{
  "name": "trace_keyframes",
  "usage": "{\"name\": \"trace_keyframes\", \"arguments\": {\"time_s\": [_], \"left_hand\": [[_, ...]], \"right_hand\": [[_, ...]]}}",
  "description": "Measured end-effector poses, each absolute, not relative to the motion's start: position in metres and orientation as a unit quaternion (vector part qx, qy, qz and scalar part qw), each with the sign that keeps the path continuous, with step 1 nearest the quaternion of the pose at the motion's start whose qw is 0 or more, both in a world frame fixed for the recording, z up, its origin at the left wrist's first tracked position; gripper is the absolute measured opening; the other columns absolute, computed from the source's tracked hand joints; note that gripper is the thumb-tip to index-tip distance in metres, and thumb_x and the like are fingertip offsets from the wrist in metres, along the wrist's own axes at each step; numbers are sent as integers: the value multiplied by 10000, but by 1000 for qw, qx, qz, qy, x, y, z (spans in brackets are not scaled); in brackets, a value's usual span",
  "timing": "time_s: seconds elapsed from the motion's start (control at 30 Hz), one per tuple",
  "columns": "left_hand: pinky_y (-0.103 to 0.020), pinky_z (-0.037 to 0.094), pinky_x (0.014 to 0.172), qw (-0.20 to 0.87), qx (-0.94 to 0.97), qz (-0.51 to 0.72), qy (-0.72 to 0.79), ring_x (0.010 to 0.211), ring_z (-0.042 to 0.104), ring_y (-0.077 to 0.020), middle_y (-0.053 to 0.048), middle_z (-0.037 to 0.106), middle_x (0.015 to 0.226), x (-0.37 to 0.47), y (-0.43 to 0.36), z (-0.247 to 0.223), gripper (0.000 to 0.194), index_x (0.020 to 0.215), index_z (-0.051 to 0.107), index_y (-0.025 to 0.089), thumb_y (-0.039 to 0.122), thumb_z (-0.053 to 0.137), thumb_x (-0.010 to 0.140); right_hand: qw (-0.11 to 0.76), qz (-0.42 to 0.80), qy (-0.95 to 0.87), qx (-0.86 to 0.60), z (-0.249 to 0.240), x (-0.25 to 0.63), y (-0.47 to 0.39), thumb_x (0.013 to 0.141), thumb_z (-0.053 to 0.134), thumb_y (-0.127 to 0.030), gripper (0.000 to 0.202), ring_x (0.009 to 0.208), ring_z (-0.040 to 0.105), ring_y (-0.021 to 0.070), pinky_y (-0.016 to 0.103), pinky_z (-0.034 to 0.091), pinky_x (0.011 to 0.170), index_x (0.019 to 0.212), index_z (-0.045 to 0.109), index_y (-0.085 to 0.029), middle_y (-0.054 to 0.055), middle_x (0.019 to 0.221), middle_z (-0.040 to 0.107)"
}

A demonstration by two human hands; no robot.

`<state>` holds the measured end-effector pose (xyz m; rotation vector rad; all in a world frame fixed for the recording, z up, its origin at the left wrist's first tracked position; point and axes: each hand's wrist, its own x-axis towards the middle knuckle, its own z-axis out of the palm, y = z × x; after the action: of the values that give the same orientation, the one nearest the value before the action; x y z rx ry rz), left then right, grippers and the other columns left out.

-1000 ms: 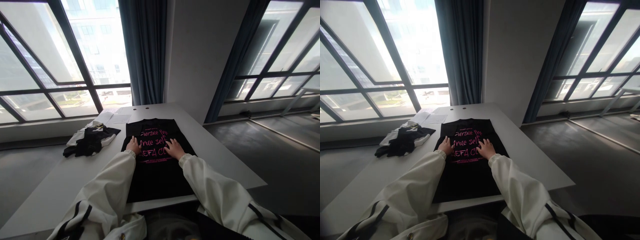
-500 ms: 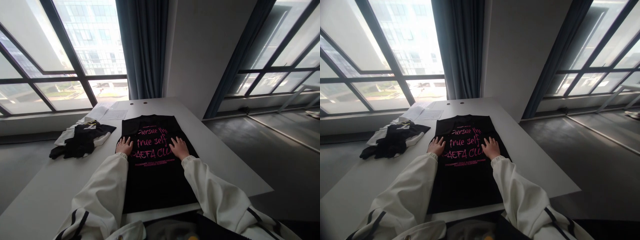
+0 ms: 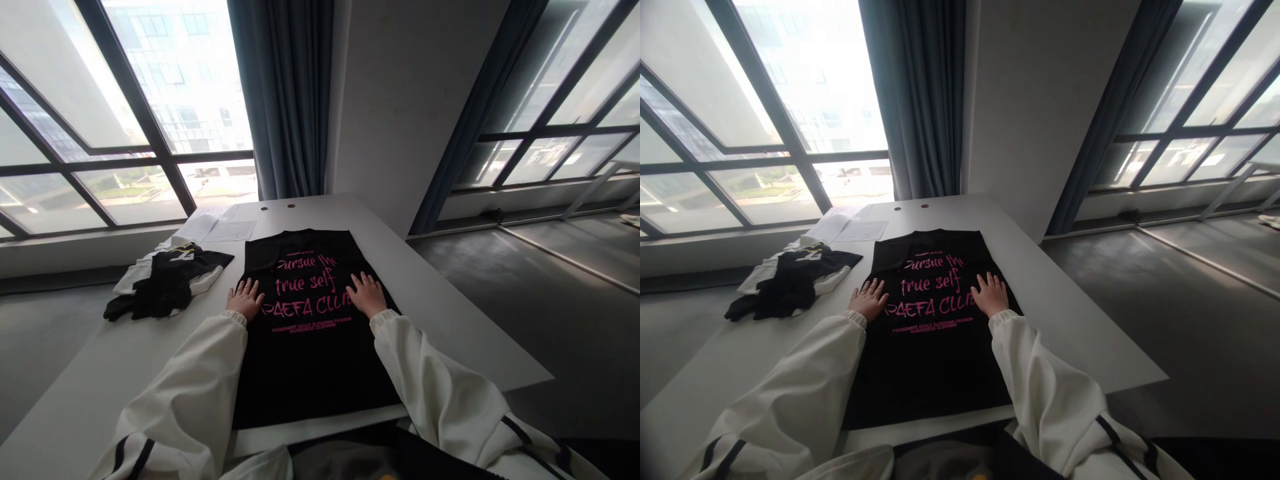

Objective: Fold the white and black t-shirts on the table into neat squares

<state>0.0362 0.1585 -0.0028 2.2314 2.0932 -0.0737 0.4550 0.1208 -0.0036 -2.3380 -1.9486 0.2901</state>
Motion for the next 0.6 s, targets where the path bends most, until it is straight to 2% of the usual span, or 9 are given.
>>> {"name": "trace_keyframes", "arguments": {"time_s": [0.1,0.2,0.27,0.33,0.43,0.6], "left_hand": [[-695,255,1246,45,682,-42,729,1612,281,-387,-89,228,1782,34,164,1,728,1701,322,266,576,296,1043],[-749,315,1167,22,640,-41,767,1529,391,-481,-216,399,1694,41,176,7,680,1636,464,171,456,381,1025],[-725,290,1193,3,650,-22,760,1538,380,-471,-247,421,1672,50,186,11,665,1642,448,136,384,371,1029],[-673,246,1245,-8,666,8,746,1564,355,-432,-226,383,1700,62,195,12,670,1677,374,140,374,326,1051],[-592,243,1280,-4,678,48,733,1577,353,-394,-205,332,1729,78,201,7,694,1700,308,132,428,294,1073],[-549,237,1299,14,675,59,735,1624,263,-375,-202,288,1747,84,196,-9,762,1683,345,113,558,304,1066]], "right_hand": [[43,92,-637,-764,-6,455,122,1084,263,-631,739,1654,159,330,504,129,1321,1718,283,-253,110,1802,168],[43,86,-636,-766,-8,455,122,1082,289,-617,729,1651,169,334,507,138,1318,1714,296,-255,110,1798,186],[46,79,-637,-765,-8,455,122,1081,297,-608,724,1647,180,336,507,140,1317,1710,309,-250,113,1794,205],[46,76,-639,-764,-9,455,122,1081,298,-604,725,1645,187,337,507,141,1315,1709,314,-241,118,1791,214],[49,76,-639,-763,-9,455,121,1081,302,-601,725,1644,187,337,511,143,1314,1708,315,-239,120,1788,220],[58,76,-640,-762,-10,456,120,1076,337,-595,711,1641,197,335,507,149,1311,1698,342,-252,120,1783,237]]}}
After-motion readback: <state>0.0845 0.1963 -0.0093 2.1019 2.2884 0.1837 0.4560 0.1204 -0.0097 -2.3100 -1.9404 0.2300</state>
